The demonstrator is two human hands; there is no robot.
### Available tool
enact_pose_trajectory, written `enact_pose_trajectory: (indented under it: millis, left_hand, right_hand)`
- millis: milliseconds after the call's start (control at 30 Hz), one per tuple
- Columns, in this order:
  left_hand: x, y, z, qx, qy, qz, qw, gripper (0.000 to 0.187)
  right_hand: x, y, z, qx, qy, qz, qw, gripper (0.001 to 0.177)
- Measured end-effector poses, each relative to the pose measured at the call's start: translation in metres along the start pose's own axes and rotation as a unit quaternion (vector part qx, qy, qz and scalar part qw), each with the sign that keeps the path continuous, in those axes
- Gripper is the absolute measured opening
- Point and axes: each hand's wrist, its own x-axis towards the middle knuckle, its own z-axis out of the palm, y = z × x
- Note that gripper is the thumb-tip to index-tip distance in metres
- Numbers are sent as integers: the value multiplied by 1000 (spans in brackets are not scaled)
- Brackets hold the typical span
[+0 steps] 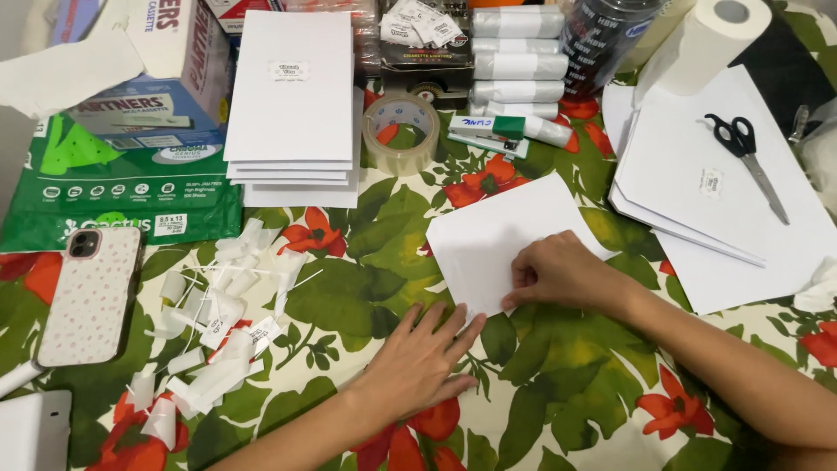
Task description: Folding and organizing small white papers and envelopes on a table
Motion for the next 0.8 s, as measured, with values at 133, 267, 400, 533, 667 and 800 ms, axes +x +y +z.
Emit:
enact_pose_trajectory:
  millis: [133, 267, 400, 533, 667, 800]
  left_hand:
    - [0, -1, -1, -2, -23, 1, 1000, 69]
    - [4, -3, -10, -30, -12, 19, 999, 63]
    - [2, -4, -5, -56, 13, 27, 998, 63]
    - [2, -4, -1, -53, 7, 30, 998, 65]
    - [6, -3, 3, -40, 1, 30, 999, 77]
    - [13, -1, -1, -58, -10, 29, 998, 75]
  right_hand:
    - [-5, 9, -4, -3, 1, -30, 1000, 34]
    - [-3, 17, -1, -38, -7, -51, 998, 32]
    - [-5, 6, -9, -36, -30, 24, 999, 41]
    - [2, 13, -8, -70, -12, 60, 996, 53]
    - [1, 25, -12, -77, 23, 60, 995, 54]
    - [-5, 37, -19, -93, 31, 83, 992, 55]
